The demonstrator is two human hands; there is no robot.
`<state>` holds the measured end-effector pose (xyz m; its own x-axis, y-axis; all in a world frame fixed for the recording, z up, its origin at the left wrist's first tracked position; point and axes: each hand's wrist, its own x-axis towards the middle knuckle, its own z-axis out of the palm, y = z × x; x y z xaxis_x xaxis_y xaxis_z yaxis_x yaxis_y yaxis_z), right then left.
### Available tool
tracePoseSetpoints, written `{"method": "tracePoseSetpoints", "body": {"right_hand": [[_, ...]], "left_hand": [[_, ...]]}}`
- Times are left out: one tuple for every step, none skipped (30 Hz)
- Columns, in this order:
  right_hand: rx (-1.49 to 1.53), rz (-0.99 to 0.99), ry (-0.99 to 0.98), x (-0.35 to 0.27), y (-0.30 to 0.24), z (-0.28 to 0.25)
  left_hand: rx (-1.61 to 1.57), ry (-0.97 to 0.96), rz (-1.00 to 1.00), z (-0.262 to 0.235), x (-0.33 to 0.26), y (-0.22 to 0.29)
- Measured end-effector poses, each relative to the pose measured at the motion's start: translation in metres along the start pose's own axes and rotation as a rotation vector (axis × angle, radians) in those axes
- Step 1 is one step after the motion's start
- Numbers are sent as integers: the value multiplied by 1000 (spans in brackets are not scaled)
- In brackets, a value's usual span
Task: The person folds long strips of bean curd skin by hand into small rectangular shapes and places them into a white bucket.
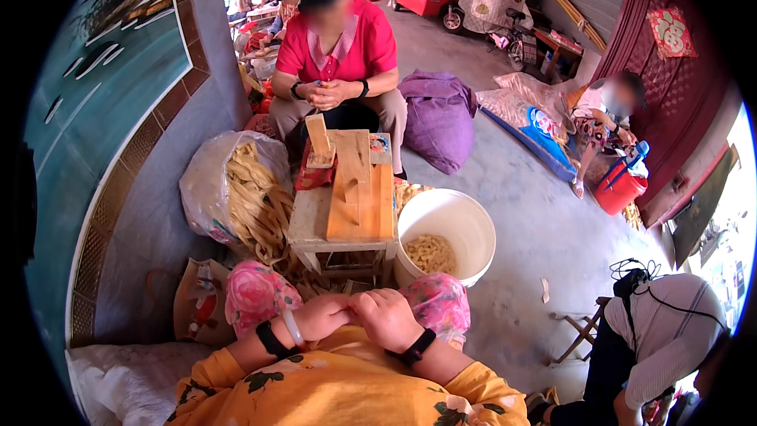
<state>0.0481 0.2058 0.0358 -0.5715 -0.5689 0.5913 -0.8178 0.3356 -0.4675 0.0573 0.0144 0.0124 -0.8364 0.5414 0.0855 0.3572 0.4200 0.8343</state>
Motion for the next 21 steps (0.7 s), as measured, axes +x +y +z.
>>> {"method": "tracePoseSetpoints", "body": {"right_hand": [[-20, 18, 13, 0, -3, -3], [-22, 24, 18, -2, -3, -4], [81, 113, 47, -3, -1, -4], [186, 200, 77, -5, 0, -5], [311, 377, 24, -9, -2, -8], [307, 372, 27, -10, -4, -12], [360, 488, -33, -10, -9, -16], [419, 609, -91, -10, -11, -18], [436, 553, -141, -9, -10, -18], [440, 552, -136, -7, -9, -18], [305, 383, -124, -5, -9, -19], [170, 213, -111, -4, -9, -19], [165, 218, -140, -2, -9, -16], [166, 222, -145, -2, -8, -16], [128, 174, -197, -1, -6, -15], [91, 125, -250, 1, -4, -15], [93, 128, -255, 4, -3, -13], [99, 81, -269, 9, -3, -12], [105, 34, -282, 13, -3, -10], [108, 39, -288, 15, 0, -8], [137, 44, -325, 17, 3, -7]], "left_hand": [[-471, -289, -226, 3, -3, -10], [-469, -296, -226, 4, -4, -4], [-690, -268, -299, 3, -5, 5], [-909, -234, -372, 3, -4, 11], [-716, -225, -317, 1, 1, 12], [-712, -225, -312, 2, 4, 8], [-637, -219, -280, 4, 6, 3], [-562, -218, -256, 5, 6, -2], [-570, -235, -289, 6, 4, -5], [-565, -237, -292, 7, 1, -8], [-736, -241, -335, 10, -2, -13], [-909, -242, -377, 12, -4, -19], [-1069, -291, -383, 13, -4, -26], [-1076, -291, -384, 13, -6, -28], [-1053, -316, -384, 11, -8, -29], [-1031, -341, -385, 9, -10, -29], [-958, -329, -320, 5, -10, -27], [-964, -328, -322, 3, -10, -27], [-911, -315, -301, 0, -10, -27], [-860, -301, -283, -2, -10, -28], [-867, -301, -285, -3, -10, -33]]}}
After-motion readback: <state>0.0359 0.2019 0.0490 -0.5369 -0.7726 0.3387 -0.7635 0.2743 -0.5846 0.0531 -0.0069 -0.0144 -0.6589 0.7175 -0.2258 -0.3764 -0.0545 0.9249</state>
